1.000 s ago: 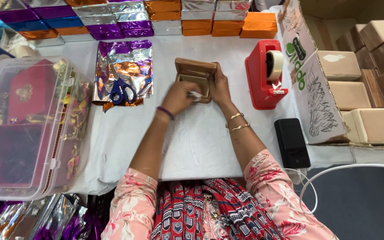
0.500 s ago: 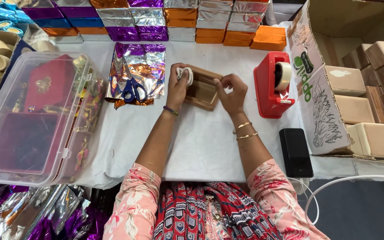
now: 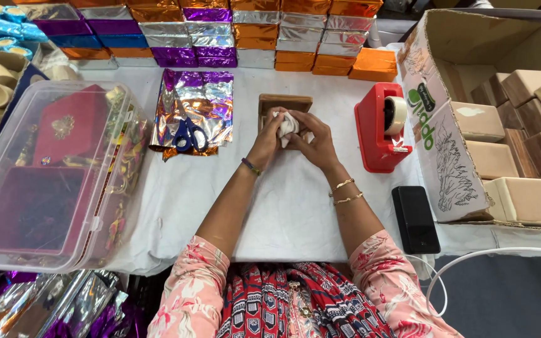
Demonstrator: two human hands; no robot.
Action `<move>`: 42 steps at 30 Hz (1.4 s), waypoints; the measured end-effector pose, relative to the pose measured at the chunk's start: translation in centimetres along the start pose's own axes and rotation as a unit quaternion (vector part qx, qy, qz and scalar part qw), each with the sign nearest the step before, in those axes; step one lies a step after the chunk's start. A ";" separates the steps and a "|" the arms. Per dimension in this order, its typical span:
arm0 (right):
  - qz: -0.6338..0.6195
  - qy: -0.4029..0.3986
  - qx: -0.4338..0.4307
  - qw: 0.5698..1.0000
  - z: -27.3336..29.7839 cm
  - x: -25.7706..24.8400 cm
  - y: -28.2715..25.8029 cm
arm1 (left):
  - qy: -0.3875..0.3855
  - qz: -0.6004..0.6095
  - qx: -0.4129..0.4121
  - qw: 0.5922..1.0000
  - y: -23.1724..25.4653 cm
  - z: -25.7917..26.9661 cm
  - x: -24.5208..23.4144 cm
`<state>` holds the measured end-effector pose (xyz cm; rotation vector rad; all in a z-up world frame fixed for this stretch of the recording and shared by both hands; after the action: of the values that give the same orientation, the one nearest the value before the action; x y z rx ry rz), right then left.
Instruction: Cleaning and preparing small wooden gift boxes by wiping them and adding padding.
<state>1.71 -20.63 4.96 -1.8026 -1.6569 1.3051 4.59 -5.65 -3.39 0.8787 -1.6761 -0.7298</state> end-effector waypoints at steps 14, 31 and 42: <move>0.099 0.025 0.015 0.995 0.1 -2.9 5.1 | -0.167 -0.700 0.091 0.688 2.6 2.1 1.4; -0.034 -0.036 0.183 0.982 0.2 -1.8 9.2 | -0.149 -0.653 0.126 0.732 -1.0 0.6 -2.1; -0.006 -0.147 0.305 0.941 0.7 -4.2 7.2 | -0.119 -0.661 0.104 0.734 -1.6 0.0 -1.8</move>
<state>5.80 -26.44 0.62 -1.2681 -1.1834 1.8925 5.17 -5.01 -5.59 2.2700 -1.1053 -1.6429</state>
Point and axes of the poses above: each hand's wrist, its own z-axis away from the middle knuckle, its own x-axis out of the palm, y = z × x, the point moved 3 cm from there along -z, towards the middle knuckle, and after that the axes turned 8 degrees about x, right-handed, at the moved point
